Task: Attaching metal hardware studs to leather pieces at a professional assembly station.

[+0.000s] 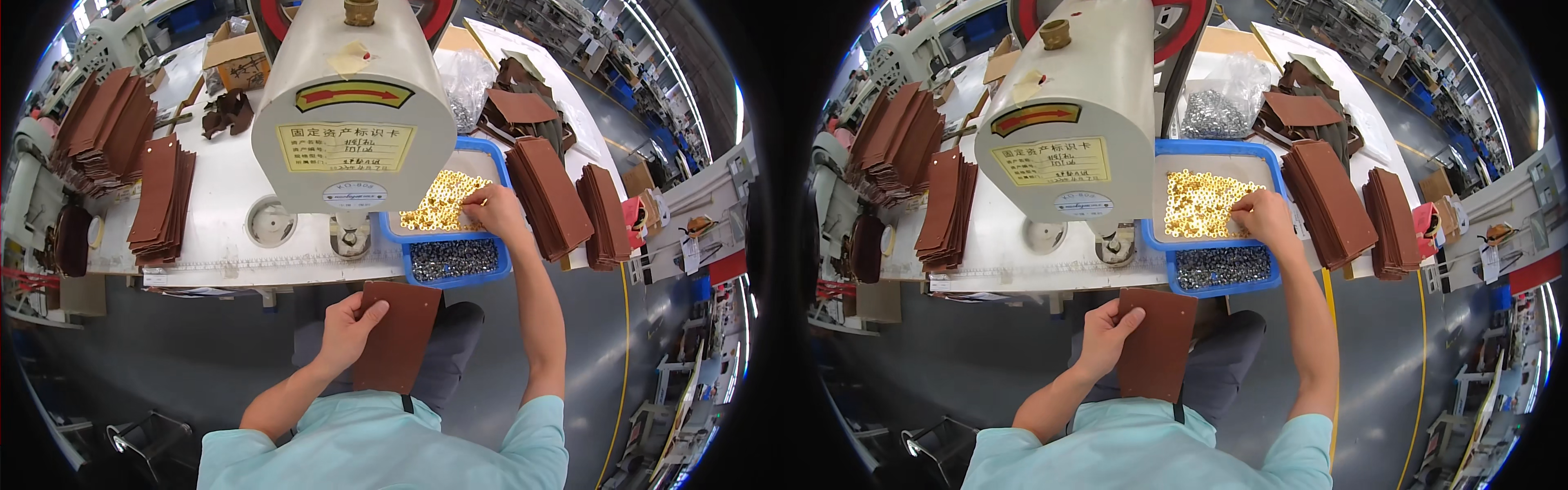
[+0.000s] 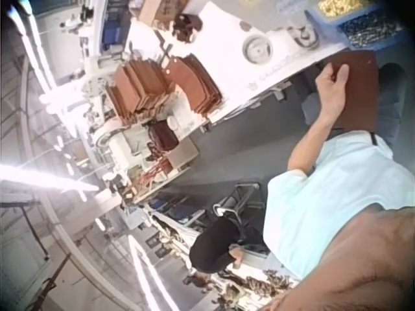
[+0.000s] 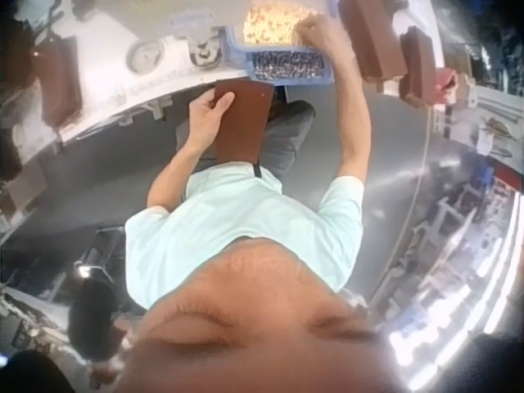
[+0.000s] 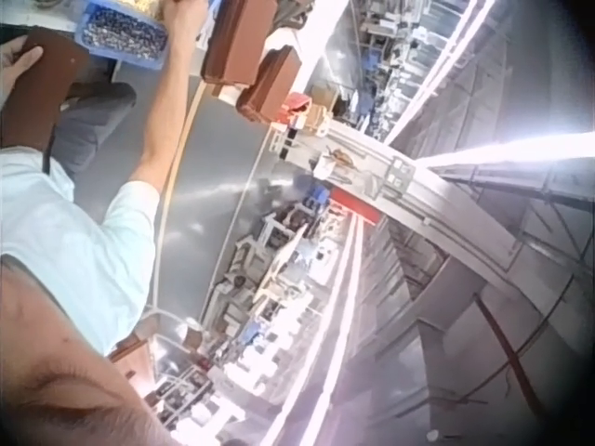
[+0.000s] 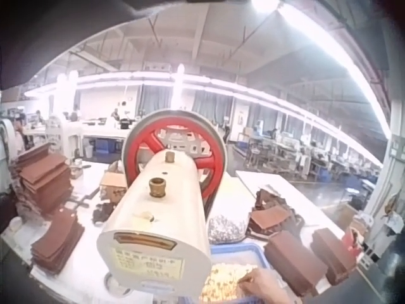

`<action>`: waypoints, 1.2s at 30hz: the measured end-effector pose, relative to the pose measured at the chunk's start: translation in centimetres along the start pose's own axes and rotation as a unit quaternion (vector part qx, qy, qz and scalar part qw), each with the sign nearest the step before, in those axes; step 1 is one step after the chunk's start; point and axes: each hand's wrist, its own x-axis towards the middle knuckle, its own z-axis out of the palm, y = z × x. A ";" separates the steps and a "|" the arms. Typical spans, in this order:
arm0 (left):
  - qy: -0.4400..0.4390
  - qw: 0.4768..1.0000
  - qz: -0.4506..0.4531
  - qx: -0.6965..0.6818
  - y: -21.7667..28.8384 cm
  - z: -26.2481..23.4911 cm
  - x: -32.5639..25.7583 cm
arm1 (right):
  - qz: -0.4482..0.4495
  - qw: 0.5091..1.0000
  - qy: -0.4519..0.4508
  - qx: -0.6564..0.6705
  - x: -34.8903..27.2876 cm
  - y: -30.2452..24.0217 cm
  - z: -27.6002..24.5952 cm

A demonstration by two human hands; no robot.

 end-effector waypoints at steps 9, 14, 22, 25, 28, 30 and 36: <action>-0.048 0.995 -0.045 -0.080 0.2 0.5 0.5 | -0.049 0.998 0.029 -0.008 -0.7 -0.1 0.5; -0.040 0.994 -0.056 -0.089 0.0 0.9 0.5 | -0.069 0.981 0.162 0.080 -2.3 0.3 1.1; -0.017 0.990 -0.074 -0.116 0.2 1.7 -0.2 | -0.204 0.959 0.098 0.173 -13.5 -11.4 0.2; -0.035 0.990 -0.070 -0.116 0.4 2.3 -0.5 | -0.236 0.956 0.081 0.153 -15.6 -12.7 1.8; -0.045 0.992 -0.074 -0.094 0.4 2.3 -1.1 | -0.222 0.962 0.080 0.137 -16.3 -12.8 2.2; -0.049 0.990 -0.077 -0.104 0.9 2.5 -1.5 | -0.225 0.961 0.081 0.139 -16.4 -12.7 2.2; -0.069 0.991 -0.065 -0.097 1.7 2.3 -2.1 | -0.196 0.963 0.054 0.175 -17.0 -12.5 2.0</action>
